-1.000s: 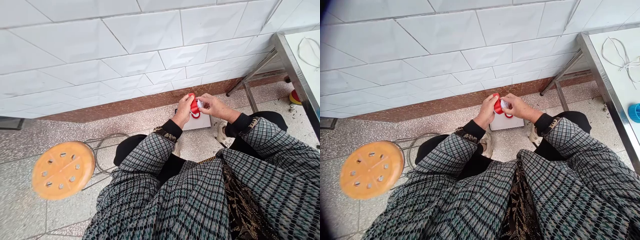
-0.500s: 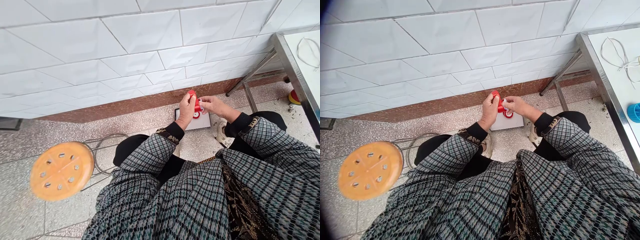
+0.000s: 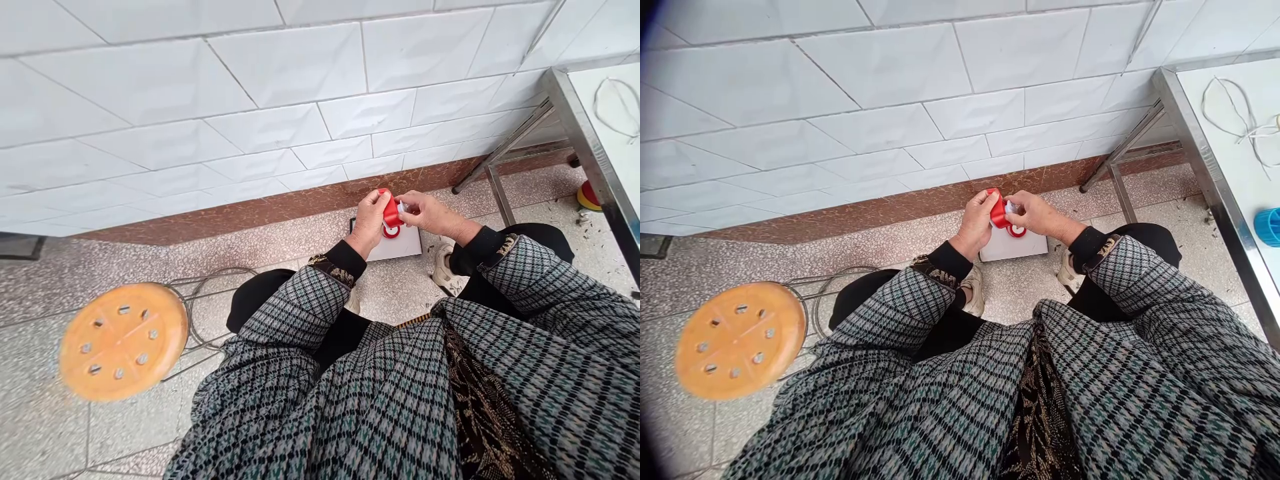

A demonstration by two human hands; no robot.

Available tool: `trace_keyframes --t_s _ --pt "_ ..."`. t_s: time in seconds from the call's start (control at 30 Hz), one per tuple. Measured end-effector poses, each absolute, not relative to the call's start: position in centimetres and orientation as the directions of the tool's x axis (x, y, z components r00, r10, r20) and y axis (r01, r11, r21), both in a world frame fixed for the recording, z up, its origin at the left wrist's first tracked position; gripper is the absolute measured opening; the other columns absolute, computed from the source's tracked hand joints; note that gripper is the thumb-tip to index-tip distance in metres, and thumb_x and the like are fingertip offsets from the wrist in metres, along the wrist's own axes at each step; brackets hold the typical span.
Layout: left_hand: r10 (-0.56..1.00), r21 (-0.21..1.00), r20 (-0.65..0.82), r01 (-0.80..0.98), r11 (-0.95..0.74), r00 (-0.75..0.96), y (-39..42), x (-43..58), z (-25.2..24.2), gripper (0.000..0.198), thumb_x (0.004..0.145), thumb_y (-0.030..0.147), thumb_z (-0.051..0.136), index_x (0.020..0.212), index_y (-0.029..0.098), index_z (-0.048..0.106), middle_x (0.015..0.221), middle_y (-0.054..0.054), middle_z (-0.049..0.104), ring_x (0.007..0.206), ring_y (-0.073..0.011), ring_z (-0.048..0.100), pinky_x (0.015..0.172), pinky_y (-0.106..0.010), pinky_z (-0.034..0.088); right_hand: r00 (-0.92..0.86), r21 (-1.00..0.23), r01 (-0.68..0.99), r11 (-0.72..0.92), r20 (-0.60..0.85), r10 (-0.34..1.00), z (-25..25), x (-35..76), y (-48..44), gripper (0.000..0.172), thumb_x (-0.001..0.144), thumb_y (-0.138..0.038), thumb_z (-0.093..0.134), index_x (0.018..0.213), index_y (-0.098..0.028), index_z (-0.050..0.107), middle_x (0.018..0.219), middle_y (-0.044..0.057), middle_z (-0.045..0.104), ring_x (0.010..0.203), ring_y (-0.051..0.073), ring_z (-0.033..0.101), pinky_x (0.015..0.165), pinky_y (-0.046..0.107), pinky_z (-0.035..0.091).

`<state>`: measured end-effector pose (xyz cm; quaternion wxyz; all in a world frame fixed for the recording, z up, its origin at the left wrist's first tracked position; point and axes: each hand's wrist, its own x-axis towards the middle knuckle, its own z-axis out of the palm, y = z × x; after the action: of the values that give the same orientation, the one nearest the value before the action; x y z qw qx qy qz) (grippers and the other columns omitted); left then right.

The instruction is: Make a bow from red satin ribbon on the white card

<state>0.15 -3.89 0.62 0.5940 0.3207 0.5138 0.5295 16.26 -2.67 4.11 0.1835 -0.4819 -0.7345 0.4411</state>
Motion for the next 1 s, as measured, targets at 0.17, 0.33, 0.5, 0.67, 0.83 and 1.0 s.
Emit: trace_keyframes --t_s 0.17,0.33,0.5,0.67,0.83,1.0 --pt "0.962 0.925 -0.265 -0.301 0.233 -0.071 -3.8 0.1 0.3 0.017 0.093 0.025 0.064 0.078 0.019 0.060 0.077 0.000 0.060 0.070 -0.0117 0.056 0.073 -0.029 0.050 -0.540 -0.767 0.566 0.303 -0.067 0.839 4.2 16.5 -2.6 0.034 0.083 -0.023 0.069 0.117 -0.016 0.073 0.109 0.011 0.064 0.087 0.020 0.059 0.079 0.033 0.052" --pt "0.976 0.945 -0.211 -0.266 0.188 -0.060 -3.7 0.1 0.2 0.010 0.092 0.023 0.063 0.083 0.019 0.064 0.082 -0.001 0.064 0.073 -0.0124 0.058 0.074 -0.029 0.050 -0.539 -0.779 0.537 0.325 -0.021 0.842 4.0 16.5 -2.8 0.035 0.084 -0.022 0.072 0.119 -0.016 0.071 0.113 0.012 0.064 0.093 0.021 0.061 0.085 0.037 0.056" --pt "0.983 0.994 -0.052 -0.105 0.033 -0.177 -3.7 -0.1 -0.2 0.013 0.093 0.022 0.060 0.081 0.020 0.063 0.076 0.001 0.059 0.070 -0.0126 0.052 0.071 -0.028 0.046 -0.420 -0.920 0.366 -0.143 -0.301 0.856 3.9 16.4 -2.9 0.040 0.090 -0.035 0.072 0.125 -0.017 0.064 0.121 0.013 0.065 0.085 0.018 0.066 0.068 0.032 0.062" --pt "0.980 0.995 0.085 0.075 -0.072 -0.181 -4.2 -0.1 -0.6 0.016 0.094 0.026 0.062 0.079 0.020 0.062 0.076 0.000 0.060 0.073 -0.0141 0.051 0.073 -0.029 0.046 -0.406 -0.862 0.203 -0.464 -0.506 0.761 4.6 16.1 -3.0 0.020 0.092 -0.037 0.073 0.091 -0.018 0.067 0.092 0.007 0.070 0.068 0.013 0.063 0.061 0.025 0.060" --pt "0.985 0.998 0.012 -0.064 -0.023 -0.175 -4.2 0.2 -0.2 0.011 0.093 0.022 0.061 0.083 0.020 0.065 0.077 0.001 0.062 0.071 -0.0129 0.052 0.070 -0.027 0.047 -0.378 -0.892 0.318 -0.321 -0.430 0.820 4.6 15.8 -2.9 0.010 0.089 -0.024 0.070 0.083 -0.018 0.066 0.075 0.003 0.067 0.064 0.014 0.065 0.062 0.025 0.056" --pt "0.983 0.968 -0.111 -0.242 0.074 -0.144 -4.1 0.4 0.1 0.009 0.090 0.018 0.063 0.082 0.019 0.066 0.081 -0.001 0.065 0.074 -0.0122 0.056 0.069 -0.025 0.048 -0.416 -0.856 0.516 0.021 -0.229 0.880 3.9 16.2 -2.5 0.007 0.082 -0.023 0.069 0.085 -0.017 0.066 0.088 0.004 0.066 0.072 0.016 0.066 0.063 0.027 0.051"
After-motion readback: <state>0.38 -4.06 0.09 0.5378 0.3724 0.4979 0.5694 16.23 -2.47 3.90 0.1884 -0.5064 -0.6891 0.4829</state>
